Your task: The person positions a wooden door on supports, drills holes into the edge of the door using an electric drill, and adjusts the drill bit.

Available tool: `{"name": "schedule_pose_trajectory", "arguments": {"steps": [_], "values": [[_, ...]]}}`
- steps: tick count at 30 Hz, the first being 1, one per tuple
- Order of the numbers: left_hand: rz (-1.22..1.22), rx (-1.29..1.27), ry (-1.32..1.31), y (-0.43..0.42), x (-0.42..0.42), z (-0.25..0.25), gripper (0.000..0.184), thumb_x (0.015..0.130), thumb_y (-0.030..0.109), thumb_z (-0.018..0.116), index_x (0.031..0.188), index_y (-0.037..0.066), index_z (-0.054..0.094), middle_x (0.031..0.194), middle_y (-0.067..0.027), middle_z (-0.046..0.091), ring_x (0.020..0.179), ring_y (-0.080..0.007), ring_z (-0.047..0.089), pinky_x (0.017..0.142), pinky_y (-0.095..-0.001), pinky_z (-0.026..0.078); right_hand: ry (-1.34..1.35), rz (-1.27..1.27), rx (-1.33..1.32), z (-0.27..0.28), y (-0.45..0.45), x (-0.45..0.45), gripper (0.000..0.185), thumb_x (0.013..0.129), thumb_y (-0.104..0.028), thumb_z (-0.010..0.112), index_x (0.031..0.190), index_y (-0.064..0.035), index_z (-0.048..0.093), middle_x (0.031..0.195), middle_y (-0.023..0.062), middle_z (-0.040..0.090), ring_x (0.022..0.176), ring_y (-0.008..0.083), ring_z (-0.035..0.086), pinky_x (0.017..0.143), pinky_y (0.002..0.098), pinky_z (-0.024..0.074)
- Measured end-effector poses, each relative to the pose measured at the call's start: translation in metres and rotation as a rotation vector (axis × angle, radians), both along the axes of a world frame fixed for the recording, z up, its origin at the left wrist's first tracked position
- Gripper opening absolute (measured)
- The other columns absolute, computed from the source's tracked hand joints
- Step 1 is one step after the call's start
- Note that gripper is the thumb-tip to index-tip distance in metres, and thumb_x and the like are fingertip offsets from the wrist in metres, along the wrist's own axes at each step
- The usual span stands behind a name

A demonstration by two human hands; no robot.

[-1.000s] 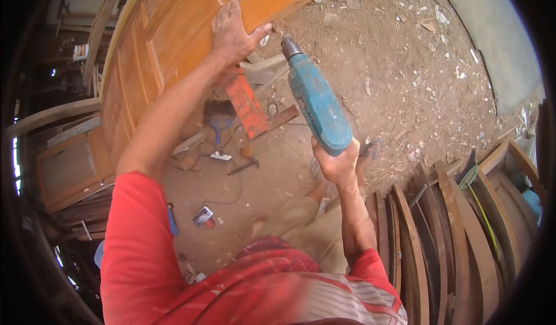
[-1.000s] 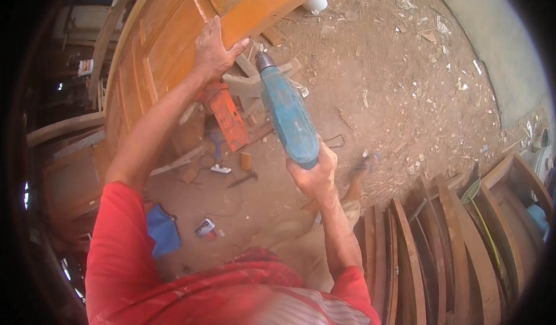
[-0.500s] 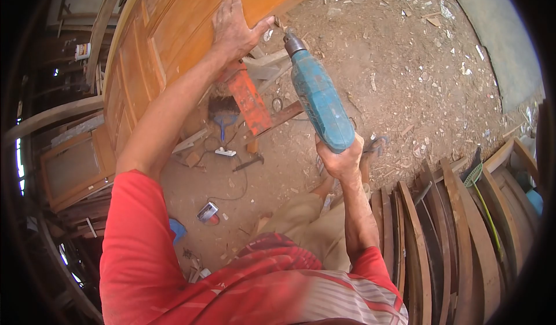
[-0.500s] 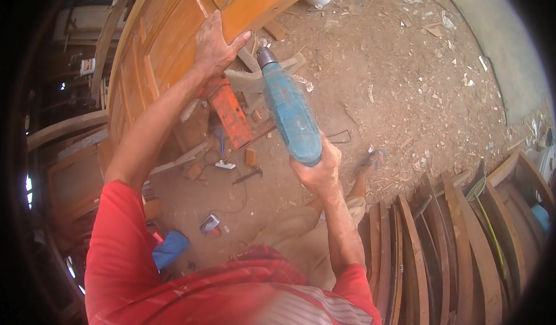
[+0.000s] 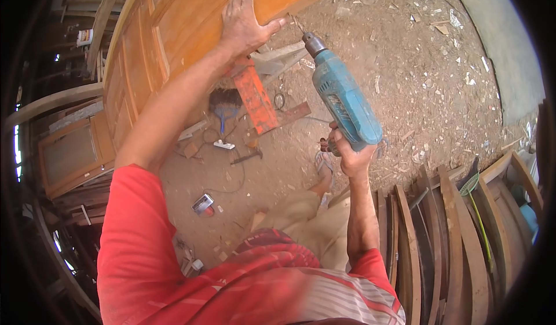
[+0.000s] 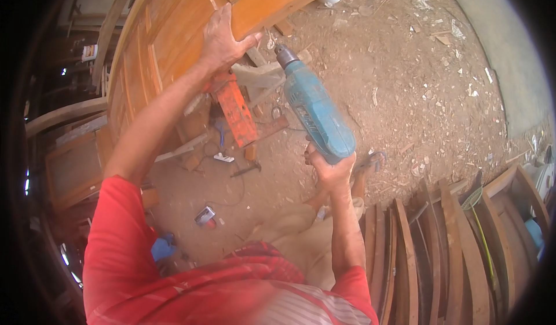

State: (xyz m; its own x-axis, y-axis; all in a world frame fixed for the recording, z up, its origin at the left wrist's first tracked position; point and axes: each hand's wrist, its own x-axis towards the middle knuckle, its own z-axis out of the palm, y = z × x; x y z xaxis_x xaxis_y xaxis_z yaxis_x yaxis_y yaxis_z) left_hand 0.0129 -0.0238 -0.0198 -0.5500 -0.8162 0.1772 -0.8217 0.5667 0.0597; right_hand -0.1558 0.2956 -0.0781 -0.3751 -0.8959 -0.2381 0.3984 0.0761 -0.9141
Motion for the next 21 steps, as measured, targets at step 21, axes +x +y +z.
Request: {"name": "schedule_pose_trajectory", "arguments": {"steps": [21], "values": [[0.022,0.022,0.004,0.002,-0.007,0.007,0.107,0.082,0.062,0.077,0.151,-0.008,0.035,0.152,-0.0313,0.041,0.145,-0.0433,0.038,0.12,-0.0528,0.029,0.151,0.018,-0.026,-0.027,0.003,0.013,0.021,0.074,-0.003,0.075,0.095,0.0018,0.07,0.082,0.0111,0.074,0.073,0.0217,0.074,0.068,0.0334,0.0561]]}}
